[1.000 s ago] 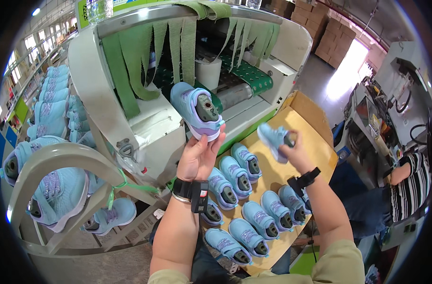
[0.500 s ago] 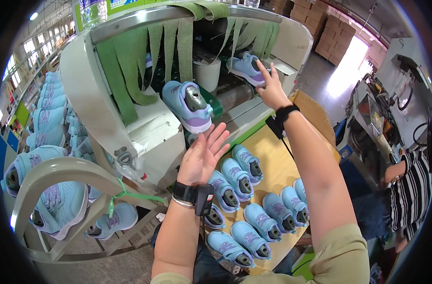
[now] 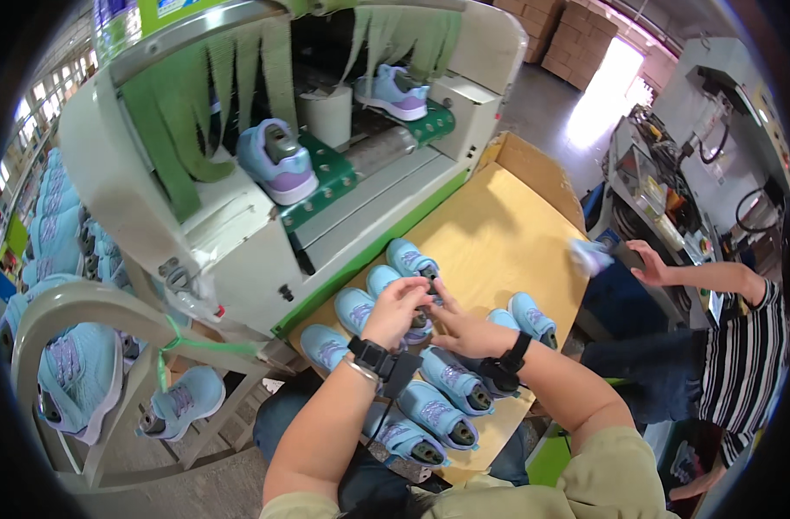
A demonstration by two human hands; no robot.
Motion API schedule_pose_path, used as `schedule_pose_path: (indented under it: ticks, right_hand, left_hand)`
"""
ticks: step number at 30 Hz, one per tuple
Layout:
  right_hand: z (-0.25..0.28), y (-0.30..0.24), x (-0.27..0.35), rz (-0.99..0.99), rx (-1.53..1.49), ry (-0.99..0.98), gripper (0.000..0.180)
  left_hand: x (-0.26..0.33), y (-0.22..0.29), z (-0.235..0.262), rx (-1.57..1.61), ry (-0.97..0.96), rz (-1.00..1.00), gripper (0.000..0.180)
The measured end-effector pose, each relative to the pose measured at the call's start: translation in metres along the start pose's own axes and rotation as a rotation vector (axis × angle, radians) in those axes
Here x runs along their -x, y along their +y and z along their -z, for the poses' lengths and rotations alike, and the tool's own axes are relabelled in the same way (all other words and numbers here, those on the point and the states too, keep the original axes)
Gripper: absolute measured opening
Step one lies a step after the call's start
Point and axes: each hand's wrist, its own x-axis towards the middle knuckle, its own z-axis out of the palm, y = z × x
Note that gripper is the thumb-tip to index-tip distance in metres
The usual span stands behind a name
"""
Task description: The person picks up light blue sneakers from a wooden table and places them onto a moving conveyor belt. They handle the shoes one at a time, arranging them in rows on the table before feeding them into the machine. The shoes travel along the belt and disappear into the machinery.
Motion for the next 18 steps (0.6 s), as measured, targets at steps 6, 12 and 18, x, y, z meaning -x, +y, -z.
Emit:
schedule_pose_path:
  ticks: [6, 12, 18]
  right_hand:
    - [0.045, -0.008, -0.012, -0.033, -0.03, 0.051, 0.062]
    - [0.109, 0.044, -0.063, -0.177, 0.196, 0.432, 0.057]
    - [0.115, 0.092, -0.126, -0.357, 0.524, 0.51, 0.063]
  left_hand:
    - [0.002, 0.005, 0.007, 0.024, 0.007, 0.043, 0.029]
    - [0.003, 0.008, 0.005, 0.018, -0.006, 0.059, 0.028]
    - [0.002, 0.011, 0.004, 0.042, 0.008, 0.09, 0.028]
